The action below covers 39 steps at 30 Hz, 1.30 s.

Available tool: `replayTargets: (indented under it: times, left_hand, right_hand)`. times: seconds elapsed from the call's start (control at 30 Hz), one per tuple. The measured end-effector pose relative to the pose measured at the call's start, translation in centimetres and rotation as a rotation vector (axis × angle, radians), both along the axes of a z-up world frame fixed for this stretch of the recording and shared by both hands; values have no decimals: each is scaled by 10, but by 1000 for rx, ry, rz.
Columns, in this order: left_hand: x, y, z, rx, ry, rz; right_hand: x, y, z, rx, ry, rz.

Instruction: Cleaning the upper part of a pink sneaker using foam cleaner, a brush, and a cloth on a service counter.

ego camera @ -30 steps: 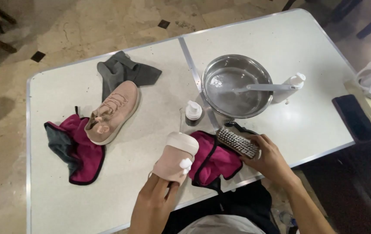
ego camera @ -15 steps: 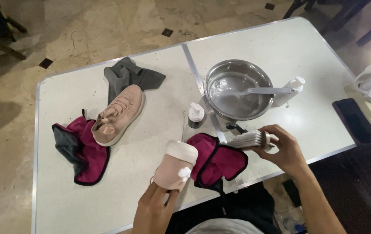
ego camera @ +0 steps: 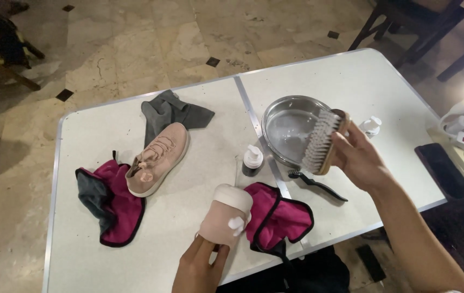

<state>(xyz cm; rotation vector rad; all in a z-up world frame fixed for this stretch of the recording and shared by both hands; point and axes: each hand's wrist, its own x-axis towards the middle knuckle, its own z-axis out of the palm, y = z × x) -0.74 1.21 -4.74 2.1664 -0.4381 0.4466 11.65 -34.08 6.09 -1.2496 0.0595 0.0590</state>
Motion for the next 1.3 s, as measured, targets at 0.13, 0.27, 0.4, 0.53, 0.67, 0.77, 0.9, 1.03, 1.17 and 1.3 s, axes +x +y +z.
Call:
replayTargets:
  times: [0.13, 0.27, 0.4, 0.53, 0.67, 0.77, 0.9, 1.03, 1.17, 1.3]
  left_hand:
    - [5, -1, -6, 1, -15, 23]
    - [4, 0, -17, -9, 189, 73]
    - [8, 1, -9, -44, 152, 56]
    - [13, 1, 1, 184, -208, -74]
    - [14, 3, 5, 209, -162, -108]
    - [9, -4, 9, -40, 177, 6]
    - [15, -6, 34, 16, 55, -79]
    - [15, -4, 55, 49, 131, -144]
    - [16, -6, 64, 51, 53, -137]
    - [17, -10, 66, 71, 65, -161]
  right_hand:
    - [40, 10, -3, -705, 37, -26]
    - [68, 16, -18, -1438, 9, -16]
    - [79, 24, -30, -1724, -28, 100]
    - [83, 31, -40, -1860, 20, 280]
    - [79, 36, -20, -1709, 127, 244]
    - [78, 28, -8, -1489, -43, 59]
    - [74, 14, -10, -785, -147, 18]
    - [60, 5, -32, -1416, -432, -32]
    - [26, 18, -6, -945, -481, -53]
    - [-20, 42, 9, -1091, -944, 106]
